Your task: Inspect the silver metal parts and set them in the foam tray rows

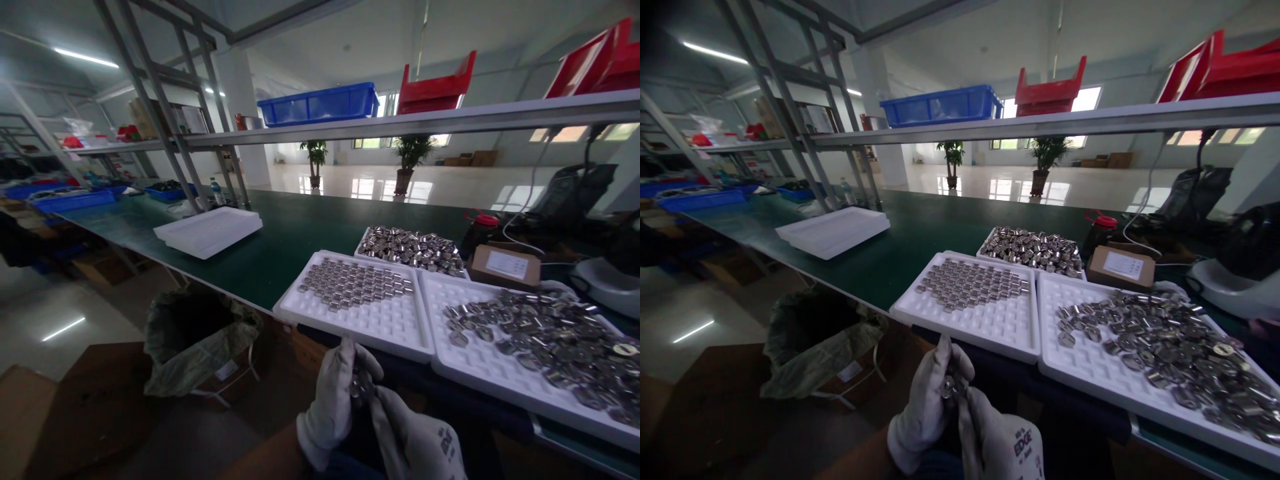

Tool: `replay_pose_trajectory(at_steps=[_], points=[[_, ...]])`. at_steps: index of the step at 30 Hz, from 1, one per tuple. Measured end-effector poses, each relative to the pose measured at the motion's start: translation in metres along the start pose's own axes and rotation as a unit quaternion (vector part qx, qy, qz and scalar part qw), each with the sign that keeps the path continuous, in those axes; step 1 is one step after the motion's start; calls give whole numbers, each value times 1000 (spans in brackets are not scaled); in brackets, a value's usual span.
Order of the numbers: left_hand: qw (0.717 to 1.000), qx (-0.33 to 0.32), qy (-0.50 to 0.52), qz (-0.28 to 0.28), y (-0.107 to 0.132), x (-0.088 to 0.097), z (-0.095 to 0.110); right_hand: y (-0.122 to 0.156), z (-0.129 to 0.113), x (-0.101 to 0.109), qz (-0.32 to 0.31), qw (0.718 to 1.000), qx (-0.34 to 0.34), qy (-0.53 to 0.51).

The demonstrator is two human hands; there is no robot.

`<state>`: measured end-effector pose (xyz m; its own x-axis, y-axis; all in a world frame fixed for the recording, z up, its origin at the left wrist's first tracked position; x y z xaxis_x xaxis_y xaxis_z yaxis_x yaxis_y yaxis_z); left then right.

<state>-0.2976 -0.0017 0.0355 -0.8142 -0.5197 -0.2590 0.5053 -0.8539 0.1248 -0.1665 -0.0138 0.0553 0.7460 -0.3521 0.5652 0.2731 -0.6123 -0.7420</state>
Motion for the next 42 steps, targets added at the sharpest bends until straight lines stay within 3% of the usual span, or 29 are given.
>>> replay_pose_trajectory(at_steps=[4, 7, 9, 11, 15, 17, 20, 25, 27, 32, 37, 42], points=[[996, 63, 59, 26, -3, -4, -17, 10, 9, -15, 17, 970, 200, 138], [992, 88, 89, 13, -6, -7, -28, 20, 16, -22, -10, 943, 265, 200], [993, 72, 88, 4, -7, -7, -27, 20, 19, -20, -10, 954, 230, 193], [997, 48, 62, -10, -5, -5, -22, 16, 24, -16, -6, 978, 129, 163], [999, -23, -2, -40, 1, -1, -8, 1, 33, -9, -47, 998, -35, -4], [997, 17, 11, -70, 3, -2, -7, -8, 34, -6, -101, 986, -84, -103], [983, 130, 33, -123, 4, -7, -10, -17, 33, 0, -170, 964, -135, -157], [994, 25, -45, -97, 3, -8, -1, -16, 31, 1, -196, 931, -227, -207], [991, 11, -84, -104, 4, -6, 3, -15, 30, -1, -211, 924, -229, -223], [994, 7, -64, -92, 5, -1, 8, -13, 25, -2, -190, 954, -145, -182], [995, 51, -1, -87, 1, -4, -1, -8, 22, -1, -134, 952, -211, -178], [977, 143, 75, -137, -12, -12, -20, -8, 31, 0, -168, 936, -220, -217]])
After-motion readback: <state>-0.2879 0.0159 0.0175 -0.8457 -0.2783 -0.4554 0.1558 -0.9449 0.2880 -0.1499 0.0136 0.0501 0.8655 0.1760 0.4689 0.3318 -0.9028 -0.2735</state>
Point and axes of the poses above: each hand's wrist, its own y-axis away from the middle knuckle, its own x-axis out of the back of the hand, z = x × y, the point moved 2 cm from there along -y, towards the middle knuckle, and after that the axes turned 14 degrees about z, right-handed, at the moved point
